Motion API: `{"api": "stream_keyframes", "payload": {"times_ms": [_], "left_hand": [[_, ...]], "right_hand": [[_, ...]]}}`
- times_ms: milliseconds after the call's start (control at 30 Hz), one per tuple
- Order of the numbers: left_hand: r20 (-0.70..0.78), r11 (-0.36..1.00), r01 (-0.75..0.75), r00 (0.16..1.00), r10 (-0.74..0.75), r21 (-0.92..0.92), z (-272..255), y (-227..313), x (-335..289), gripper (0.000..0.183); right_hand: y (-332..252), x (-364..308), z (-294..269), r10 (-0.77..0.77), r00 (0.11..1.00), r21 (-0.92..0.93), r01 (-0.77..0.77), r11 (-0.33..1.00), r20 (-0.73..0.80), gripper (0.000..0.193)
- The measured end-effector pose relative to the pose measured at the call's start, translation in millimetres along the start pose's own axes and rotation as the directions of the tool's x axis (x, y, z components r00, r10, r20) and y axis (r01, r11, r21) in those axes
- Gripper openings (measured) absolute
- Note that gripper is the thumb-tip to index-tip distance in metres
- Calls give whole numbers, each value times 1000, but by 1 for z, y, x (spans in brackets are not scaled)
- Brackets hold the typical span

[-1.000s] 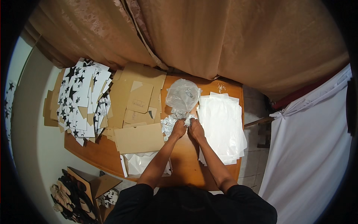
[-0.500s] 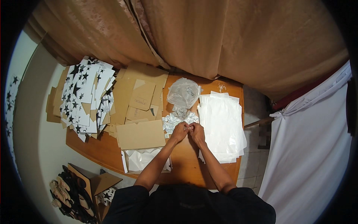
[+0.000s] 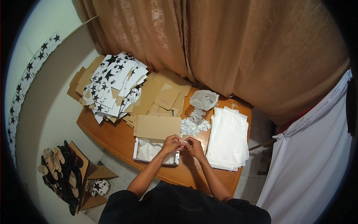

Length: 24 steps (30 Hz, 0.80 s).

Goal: The recorder is folding flat cardboard components into shoe boxes and placing tissue paper inside them.

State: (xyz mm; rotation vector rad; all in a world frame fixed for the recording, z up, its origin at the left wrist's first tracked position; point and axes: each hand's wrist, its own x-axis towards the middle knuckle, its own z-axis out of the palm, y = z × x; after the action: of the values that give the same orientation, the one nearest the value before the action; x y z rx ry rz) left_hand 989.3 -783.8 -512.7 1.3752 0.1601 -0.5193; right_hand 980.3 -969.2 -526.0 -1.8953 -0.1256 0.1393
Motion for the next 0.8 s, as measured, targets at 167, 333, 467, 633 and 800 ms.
{"api": "stream_keyframes", "payload": {"times_ms": [167,333,467,633,800], "left_hand": [[-89,995,21,996,-12,94,-46,-1,-34,12],[-117,987,-27,992,47,161,-98,-22,-48,7],[-25,987,-93,995,97,132,-142,-44,-47,7],[80,971,-56,996,38,232,-171,-41,-45,22],[247,818,-312,945,214,484,-189,-19,-52,49]], "right_hand": [[-22,-7,44,60,993,92,-70,993,101,21],[-21,-10,102,86,989,-50,-80,996,120,21],[-26,-11,141,196,972,125,-212,969,129,17],[-18,-5,168,95,995,-228,-89,969,14,16],[-35,-5,179,124,986,-152,-141,978,-115,25]]}}
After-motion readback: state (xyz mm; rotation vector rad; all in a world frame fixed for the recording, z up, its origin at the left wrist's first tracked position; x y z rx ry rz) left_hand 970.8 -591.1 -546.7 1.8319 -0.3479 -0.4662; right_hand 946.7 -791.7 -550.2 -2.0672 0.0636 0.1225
